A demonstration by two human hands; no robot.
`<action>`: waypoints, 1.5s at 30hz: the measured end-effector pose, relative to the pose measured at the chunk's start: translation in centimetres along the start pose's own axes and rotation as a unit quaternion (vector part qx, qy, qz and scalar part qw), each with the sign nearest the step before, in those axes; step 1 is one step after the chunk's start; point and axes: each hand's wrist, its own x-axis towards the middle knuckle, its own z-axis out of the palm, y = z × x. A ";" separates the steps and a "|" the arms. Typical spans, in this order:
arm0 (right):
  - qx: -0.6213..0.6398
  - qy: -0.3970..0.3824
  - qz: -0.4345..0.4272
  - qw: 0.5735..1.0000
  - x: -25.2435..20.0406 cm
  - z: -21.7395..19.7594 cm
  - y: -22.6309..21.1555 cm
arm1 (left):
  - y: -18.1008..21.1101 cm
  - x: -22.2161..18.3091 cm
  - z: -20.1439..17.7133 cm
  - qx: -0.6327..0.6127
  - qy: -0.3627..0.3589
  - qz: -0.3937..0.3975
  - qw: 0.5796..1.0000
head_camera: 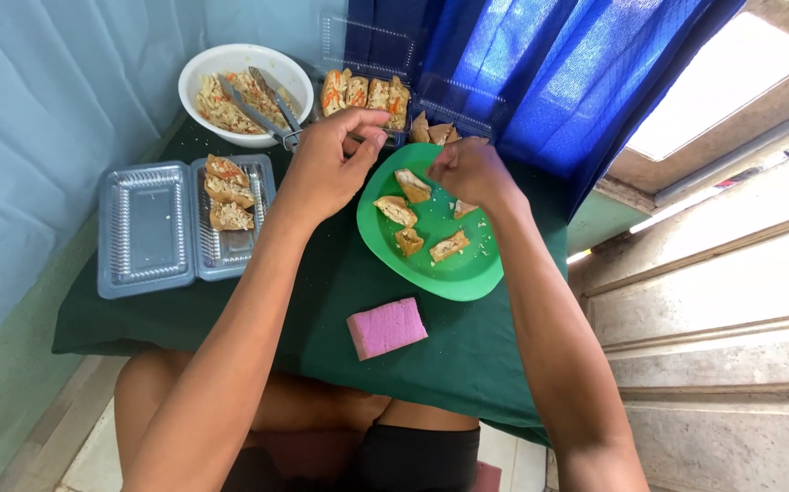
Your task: Stuffing fried tofu pieces with a noodle and vegetable filling using metal tongs.
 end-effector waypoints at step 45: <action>0.388 0.032 -0.150 0.909 1.4 -4.1 -19.5 | 0.5 0.1 -10.5 0.011 0.125 -0.051 0.991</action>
